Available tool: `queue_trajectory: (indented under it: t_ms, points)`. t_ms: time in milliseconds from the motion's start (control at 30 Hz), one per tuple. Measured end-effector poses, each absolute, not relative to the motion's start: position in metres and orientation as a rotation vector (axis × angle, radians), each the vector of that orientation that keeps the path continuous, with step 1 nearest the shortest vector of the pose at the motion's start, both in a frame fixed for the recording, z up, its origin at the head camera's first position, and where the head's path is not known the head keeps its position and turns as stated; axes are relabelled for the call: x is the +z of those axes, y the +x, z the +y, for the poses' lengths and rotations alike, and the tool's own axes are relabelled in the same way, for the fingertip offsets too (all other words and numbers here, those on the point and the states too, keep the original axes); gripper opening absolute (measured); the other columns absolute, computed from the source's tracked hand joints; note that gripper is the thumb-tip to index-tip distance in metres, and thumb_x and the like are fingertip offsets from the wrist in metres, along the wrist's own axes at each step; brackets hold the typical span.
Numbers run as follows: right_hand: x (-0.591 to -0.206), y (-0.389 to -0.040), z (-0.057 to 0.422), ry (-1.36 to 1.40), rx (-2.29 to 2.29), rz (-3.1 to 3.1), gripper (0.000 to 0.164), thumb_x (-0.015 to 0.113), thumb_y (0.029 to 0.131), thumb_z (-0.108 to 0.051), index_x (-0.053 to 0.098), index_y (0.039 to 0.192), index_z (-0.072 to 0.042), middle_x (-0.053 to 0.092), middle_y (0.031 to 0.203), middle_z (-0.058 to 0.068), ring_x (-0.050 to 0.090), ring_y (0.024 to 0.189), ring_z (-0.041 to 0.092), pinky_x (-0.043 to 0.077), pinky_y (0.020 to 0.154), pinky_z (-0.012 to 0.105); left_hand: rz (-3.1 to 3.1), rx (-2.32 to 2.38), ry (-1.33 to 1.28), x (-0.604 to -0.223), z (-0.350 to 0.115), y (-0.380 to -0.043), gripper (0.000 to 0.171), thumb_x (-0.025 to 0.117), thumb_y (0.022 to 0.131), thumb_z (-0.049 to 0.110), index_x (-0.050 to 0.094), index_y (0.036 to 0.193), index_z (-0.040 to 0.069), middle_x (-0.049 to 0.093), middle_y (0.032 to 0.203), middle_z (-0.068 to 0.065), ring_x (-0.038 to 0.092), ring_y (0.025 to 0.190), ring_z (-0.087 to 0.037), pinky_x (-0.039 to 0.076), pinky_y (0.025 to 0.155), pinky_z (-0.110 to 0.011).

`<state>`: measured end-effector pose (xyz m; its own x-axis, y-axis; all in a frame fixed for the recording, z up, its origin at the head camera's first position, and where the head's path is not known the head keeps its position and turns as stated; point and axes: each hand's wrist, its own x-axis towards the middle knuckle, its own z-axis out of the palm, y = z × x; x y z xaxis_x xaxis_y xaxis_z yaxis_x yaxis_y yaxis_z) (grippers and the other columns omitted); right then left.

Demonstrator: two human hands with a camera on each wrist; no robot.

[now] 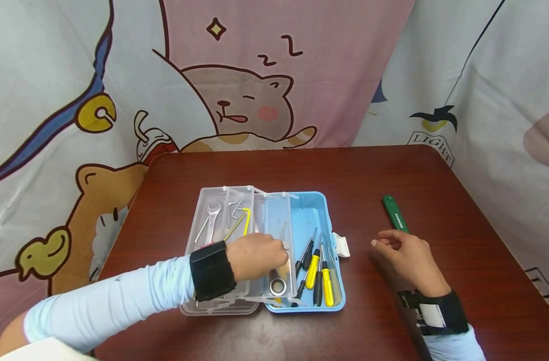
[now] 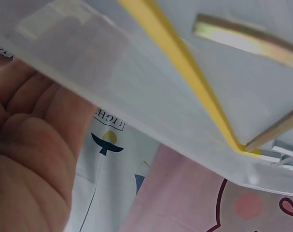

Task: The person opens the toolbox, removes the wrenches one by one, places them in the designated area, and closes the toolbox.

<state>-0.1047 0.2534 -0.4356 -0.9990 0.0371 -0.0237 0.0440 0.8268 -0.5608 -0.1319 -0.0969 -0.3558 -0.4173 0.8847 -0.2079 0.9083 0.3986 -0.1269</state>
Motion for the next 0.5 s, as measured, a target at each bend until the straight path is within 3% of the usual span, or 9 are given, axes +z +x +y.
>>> queue_trajectory:
  t_ms: [500]
  points:
    - [-0.4367, -0.1051, 0.2543, 0.078, -0.925, 2.993, 0.048, 0.070, 0.100, -0.036, 0.067, 0.125, 0.005, 0.073, 0.104, 0.016, 0.070, 0.090, 0.029, 0.058, 0.068, 0.041, 2.498, -0.563, 1.646, -0.3607, -0.0881, -0.1281, 0.023, 0.090, 0.083, 0.029, 0.083, 0.104, 0.024, 0.076, 0.090, 0.007, 0.066, 0.072, -0.008, 0.055, 0.068, -0.018]
